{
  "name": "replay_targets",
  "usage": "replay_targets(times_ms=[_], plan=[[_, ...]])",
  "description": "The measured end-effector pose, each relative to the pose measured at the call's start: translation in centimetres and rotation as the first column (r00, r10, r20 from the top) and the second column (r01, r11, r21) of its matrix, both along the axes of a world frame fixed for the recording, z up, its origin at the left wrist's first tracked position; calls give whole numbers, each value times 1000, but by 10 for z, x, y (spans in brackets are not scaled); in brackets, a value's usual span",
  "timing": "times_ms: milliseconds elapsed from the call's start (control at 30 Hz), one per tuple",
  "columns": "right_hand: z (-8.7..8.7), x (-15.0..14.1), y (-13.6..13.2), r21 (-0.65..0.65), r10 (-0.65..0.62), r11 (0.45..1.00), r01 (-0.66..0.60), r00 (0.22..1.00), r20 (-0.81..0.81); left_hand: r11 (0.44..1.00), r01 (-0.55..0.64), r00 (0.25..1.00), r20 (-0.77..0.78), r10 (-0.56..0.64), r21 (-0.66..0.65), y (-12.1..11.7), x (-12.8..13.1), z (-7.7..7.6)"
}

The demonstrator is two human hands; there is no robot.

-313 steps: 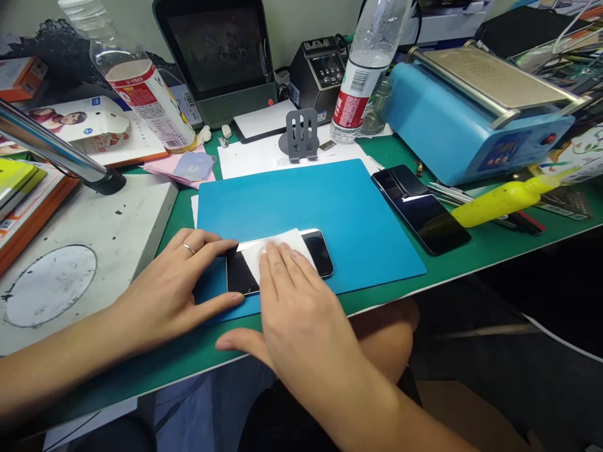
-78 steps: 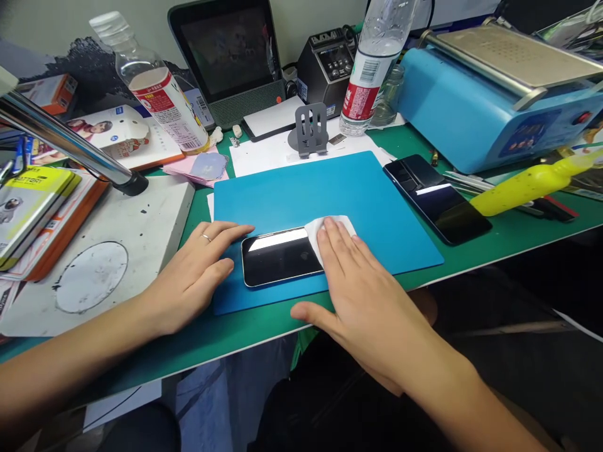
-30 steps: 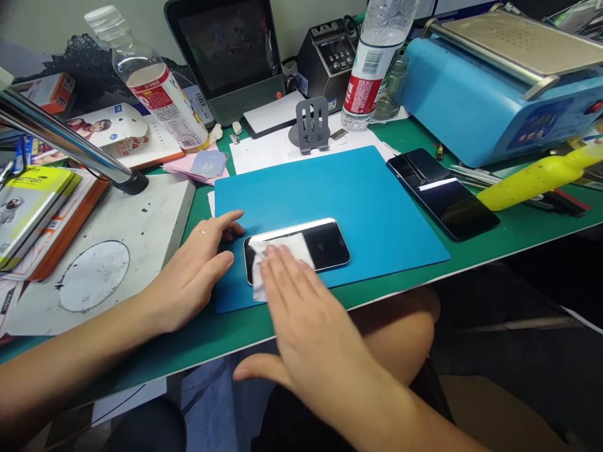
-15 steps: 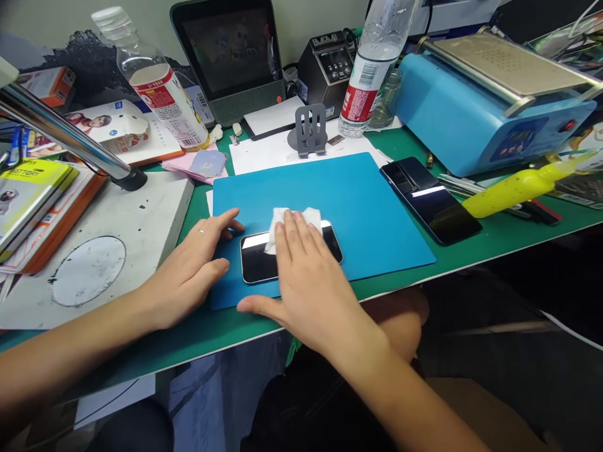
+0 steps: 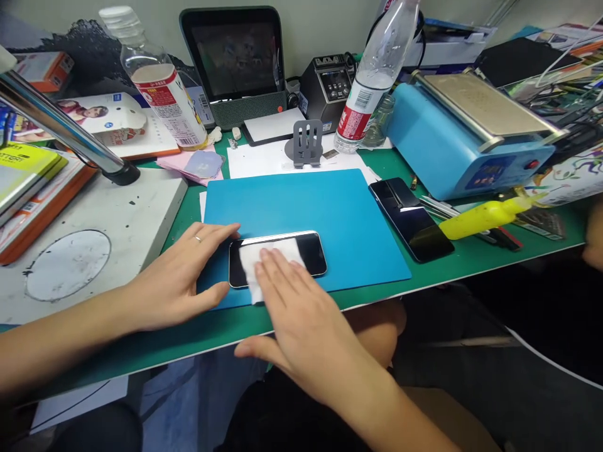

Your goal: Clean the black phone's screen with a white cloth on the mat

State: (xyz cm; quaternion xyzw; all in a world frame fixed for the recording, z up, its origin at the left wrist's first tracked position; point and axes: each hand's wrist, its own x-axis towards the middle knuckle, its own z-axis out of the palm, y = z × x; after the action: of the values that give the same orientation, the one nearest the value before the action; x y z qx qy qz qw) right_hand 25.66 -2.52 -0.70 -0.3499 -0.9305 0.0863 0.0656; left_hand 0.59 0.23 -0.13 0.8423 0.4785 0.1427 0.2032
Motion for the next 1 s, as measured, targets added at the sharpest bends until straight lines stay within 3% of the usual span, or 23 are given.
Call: replay_targets(times_ms=[233, 633, 833, 1000], plan=[[-10, 45, 11, 140, -150, 981, 137, 985, 83, 1000, 27, 999, -23, -26, 3, 1, 2, 3], [-16, 38, 28, 79, -222, 973, 218, 973, 56, 999, 29, 999, -47, -27, 26, 3, 1, -2], [-14, 52, 31, 3, -171, 985, 172, 983, -60, 1000, -14, 999, -39, 13, -7, 2, 1, -2], [-19, 60, 21, 63, -169, 980, 187, 961, -219, 996, -90, 994, -62, 90, 14, 4, 2, -2]])
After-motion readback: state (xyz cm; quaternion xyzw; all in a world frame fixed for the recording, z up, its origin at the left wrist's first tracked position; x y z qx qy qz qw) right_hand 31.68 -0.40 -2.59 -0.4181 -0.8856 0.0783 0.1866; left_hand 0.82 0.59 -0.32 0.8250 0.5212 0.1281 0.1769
